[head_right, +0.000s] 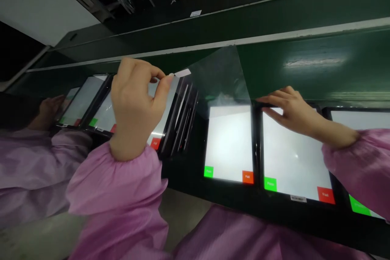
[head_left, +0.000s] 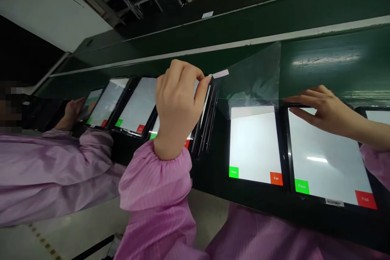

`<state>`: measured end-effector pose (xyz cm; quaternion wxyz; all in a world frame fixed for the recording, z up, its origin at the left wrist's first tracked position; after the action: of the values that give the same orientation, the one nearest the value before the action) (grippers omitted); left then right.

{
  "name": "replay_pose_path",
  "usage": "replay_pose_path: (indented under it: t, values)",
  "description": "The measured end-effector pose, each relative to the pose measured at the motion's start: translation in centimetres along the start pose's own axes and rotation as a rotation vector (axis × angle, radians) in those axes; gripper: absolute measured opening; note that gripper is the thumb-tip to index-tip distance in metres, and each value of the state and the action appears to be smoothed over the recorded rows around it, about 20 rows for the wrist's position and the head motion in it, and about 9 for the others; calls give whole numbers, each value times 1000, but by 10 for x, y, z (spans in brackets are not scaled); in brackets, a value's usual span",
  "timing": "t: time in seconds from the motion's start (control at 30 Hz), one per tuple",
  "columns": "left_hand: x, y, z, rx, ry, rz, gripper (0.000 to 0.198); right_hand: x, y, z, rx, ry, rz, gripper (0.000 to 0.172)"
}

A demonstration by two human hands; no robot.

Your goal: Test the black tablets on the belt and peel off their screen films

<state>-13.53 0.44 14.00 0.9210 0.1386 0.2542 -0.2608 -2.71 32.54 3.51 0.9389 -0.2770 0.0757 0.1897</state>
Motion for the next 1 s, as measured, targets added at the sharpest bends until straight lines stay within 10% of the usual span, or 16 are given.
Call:
replay_pose_path:
  t: [0.2,0.8,1.0]
  values:
    - [21,-3,21,65,57,-64,19,-13,-36,-3,-656,-93,-386,54]
    - [58,-4,28,274,-158,159,19,-24,-38,-9,-785,-91,-599,30]
    - [65,-11,38,124,-147,171,26,1,-76,-12,-271,297,-79,20]
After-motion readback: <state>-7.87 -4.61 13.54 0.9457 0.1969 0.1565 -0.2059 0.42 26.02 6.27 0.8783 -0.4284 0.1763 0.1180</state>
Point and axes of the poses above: each hand's wrist, its own x-axis away from the middle knuckle, its own z-axis out of the back of the hand, y = z × x, the point moved 1 cm from there along -x, towards the middle knuckle, and after that the axes turned 8 degrees about z, right-handed, at the moved point
